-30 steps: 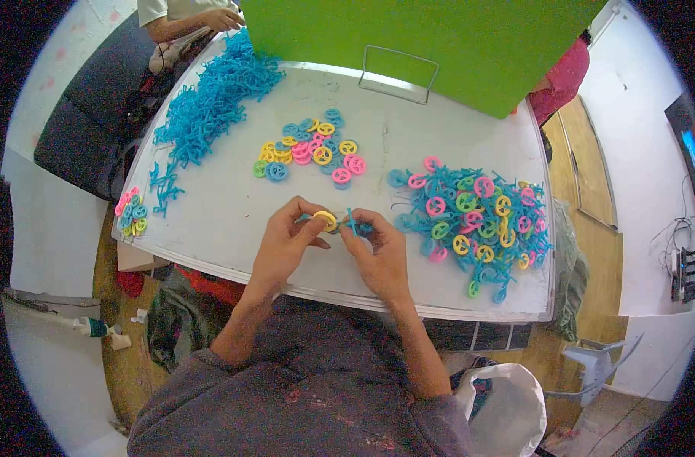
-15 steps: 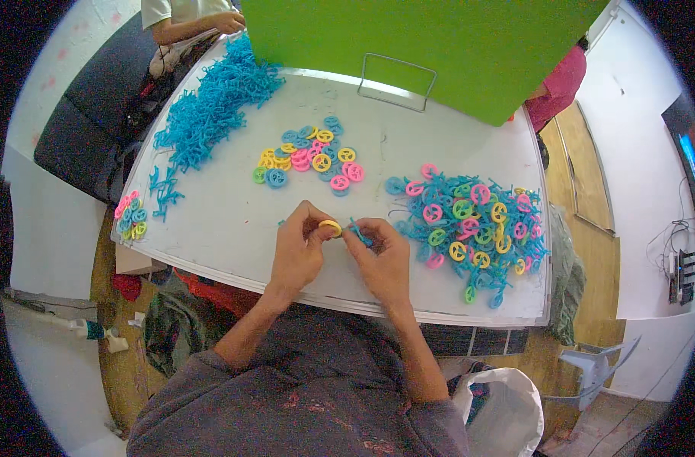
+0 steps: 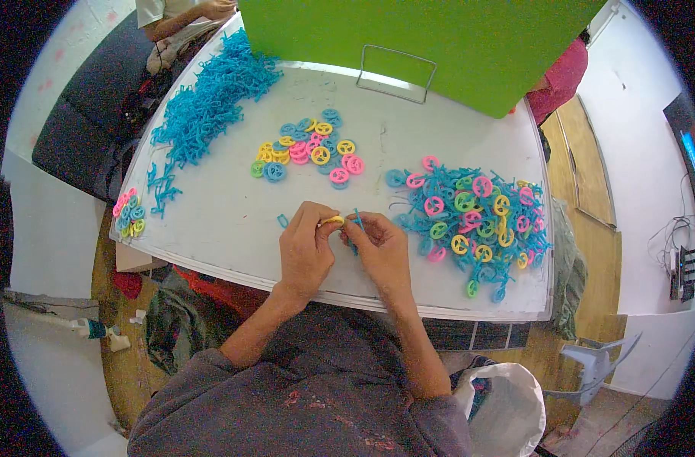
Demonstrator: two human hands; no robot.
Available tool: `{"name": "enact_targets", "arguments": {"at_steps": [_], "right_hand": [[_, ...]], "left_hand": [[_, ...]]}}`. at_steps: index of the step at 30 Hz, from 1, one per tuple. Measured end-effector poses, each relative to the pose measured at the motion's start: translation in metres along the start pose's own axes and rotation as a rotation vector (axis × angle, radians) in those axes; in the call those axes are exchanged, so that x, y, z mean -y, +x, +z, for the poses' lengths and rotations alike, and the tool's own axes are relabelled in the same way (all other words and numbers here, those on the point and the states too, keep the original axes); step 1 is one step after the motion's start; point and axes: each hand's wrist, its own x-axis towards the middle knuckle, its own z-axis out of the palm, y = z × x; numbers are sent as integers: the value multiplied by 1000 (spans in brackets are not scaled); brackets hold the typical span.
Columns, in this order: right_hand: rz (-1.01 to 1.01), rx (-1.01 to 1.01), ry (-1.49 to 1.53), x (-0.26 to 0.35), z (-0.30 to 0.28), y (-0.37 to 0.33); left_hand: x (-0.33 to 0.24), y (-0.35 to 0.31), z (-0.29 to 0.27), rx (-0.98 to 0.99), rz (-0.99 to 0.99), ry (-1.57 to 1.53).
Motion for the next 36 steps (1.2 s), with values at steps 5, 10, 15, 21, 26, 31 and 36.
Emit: {"name": "enact_targets", "arguments": {"at_steps": [5, 10, 15, 21, 26, 31, 36], "right_hand": [[14, 28, 18, -1, -1, -1], [111, -11, 96, -1, 0, -1], [155, 10, 152, 2, -4, 2], [-62, -43, -131, 10, -2, -4], [-316, -57, -505, 12, -1, -7], [-249, -33, -512, 18, 2, -9], [-337, -50, -523, 18, 3, -9]], "left_hand": [[-2, -1, 1, -22, 0, -43], [7, 4, -4, 88, -395, -447], [4, 3, -5, 69, -353, -440], [4, 6, -13, 119, -263, -238], [-2, 5, -12, 128, -474, -456], [1, 2, -10, 85, -461, -559], [1, 3, -15, 66, -585, -659]]}}
